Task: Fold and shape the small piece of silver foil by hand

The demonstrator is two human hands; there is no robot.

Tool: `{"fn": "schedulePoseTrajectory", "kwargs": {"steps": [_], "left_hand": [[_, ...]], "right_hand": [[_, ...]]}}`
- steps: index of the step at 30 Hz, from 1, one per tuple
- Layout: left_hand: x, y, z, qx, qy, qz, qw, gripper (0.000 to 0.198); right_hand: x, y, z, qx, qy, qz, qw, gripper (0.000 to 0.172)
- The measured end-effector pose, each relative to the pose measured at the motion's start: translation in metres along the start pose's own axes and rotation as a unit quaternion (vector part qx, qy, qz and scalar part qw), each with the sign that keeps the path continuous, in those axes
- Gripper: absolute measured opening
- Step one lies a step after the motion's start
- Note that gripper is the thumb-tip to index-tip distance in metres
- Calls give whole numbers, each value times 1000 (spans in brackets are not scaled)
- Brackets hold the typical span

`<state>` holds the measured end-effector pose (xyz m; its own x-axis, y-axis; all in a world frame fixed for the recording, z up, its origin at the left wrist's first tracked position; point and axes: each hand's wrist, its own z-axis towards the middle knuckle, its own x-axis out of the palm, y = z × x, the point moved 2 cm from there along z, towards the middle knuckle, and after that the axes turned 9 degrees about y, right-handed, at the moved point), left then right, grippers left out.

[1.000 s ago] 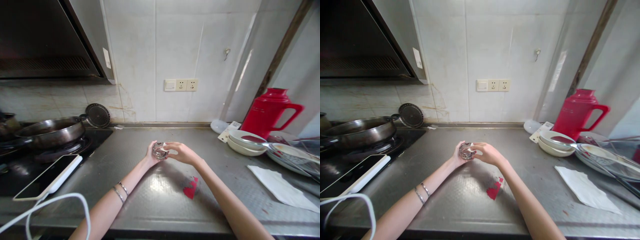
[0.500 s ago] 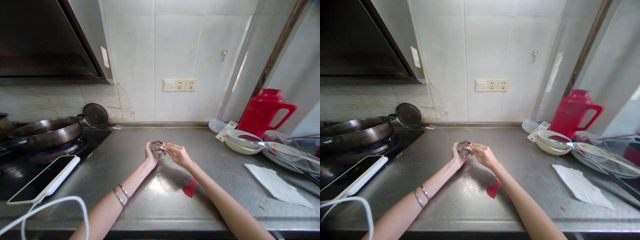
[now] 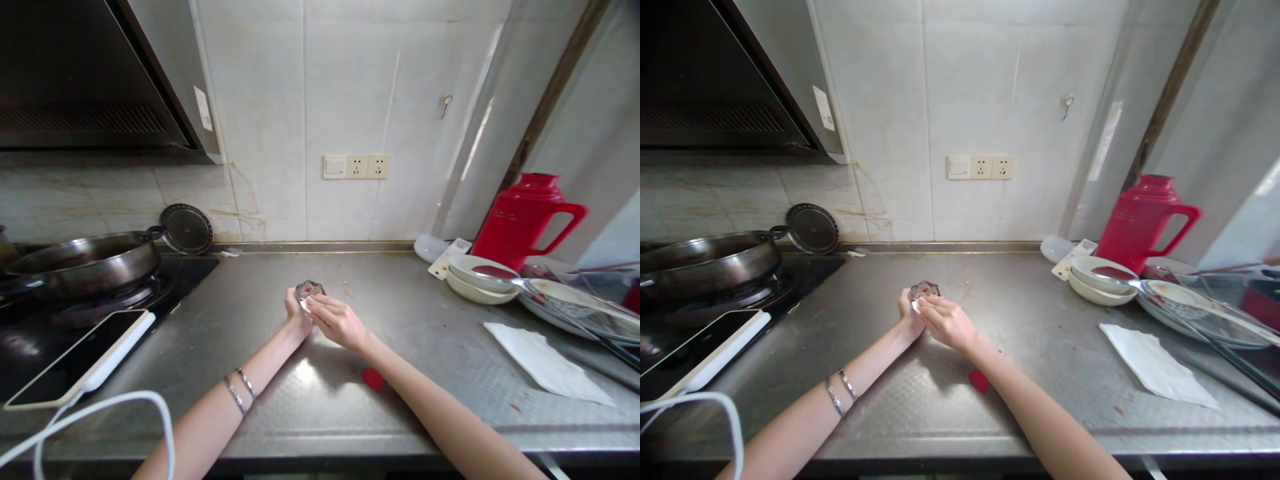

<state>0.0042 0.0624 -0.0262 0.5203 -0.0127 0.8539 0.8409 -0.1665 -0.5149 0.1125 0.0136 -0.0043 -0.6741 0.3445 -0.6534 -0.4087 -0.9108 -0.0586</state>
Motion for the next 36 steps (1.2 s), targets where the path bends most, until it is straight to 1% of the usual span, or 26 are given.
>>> {"fn": "schedulePoseTrajectory", "kwargs": {"steps": [3,6,8,10,13,16,18,23,26,28,31,36], "left_hand": [[2,-1,-3,37,-12,21,999,24],[7,-4,-5,52,-22,17,998,24],[10,-6,-7,54,-26,14,998,25],[12,-7,-9,38,-26,19,999,27],[12,-6,-10,-1,-27,40,999,29],[11,-5,-10,-19,-29,49,998,33],[9,-5,-9,-18,-34,47,998,33],[7,-7,-7,6,-56,35,998,29],[7,-7,-8,17,-50,25,998,28],[8,-7,-9,27,-44,22,998,27],[10,-7,-11,40,-33,20,998,26],[11,-8,-10,52,-17,-6,998,22]], "right_hand": [[-1,2,4,-6,3,-3,1000,32],[-6,-1,4,-16,-3,-3,1000,31],[-10,-5,2,-26,-6,-3,1000,31],[-14,-11,-1,-27,-7,-3,1000,30],[-19,-21,-5,-2,-11,-2,1000,27],[-19,-27,-8,30,-33,8,999,25],[-17,-29,-10,51,-46,16,998,25],[-7,-24,-10,86,-54,28,994,26],[-6,-20,-9,90,-67,25,993,28],[-7,-18,-8,80,-73,23,994,31],[-10,-16,-7,58,-63,10,996,32],[-10,-9,-4,38,-10,-55,998,31]]}}
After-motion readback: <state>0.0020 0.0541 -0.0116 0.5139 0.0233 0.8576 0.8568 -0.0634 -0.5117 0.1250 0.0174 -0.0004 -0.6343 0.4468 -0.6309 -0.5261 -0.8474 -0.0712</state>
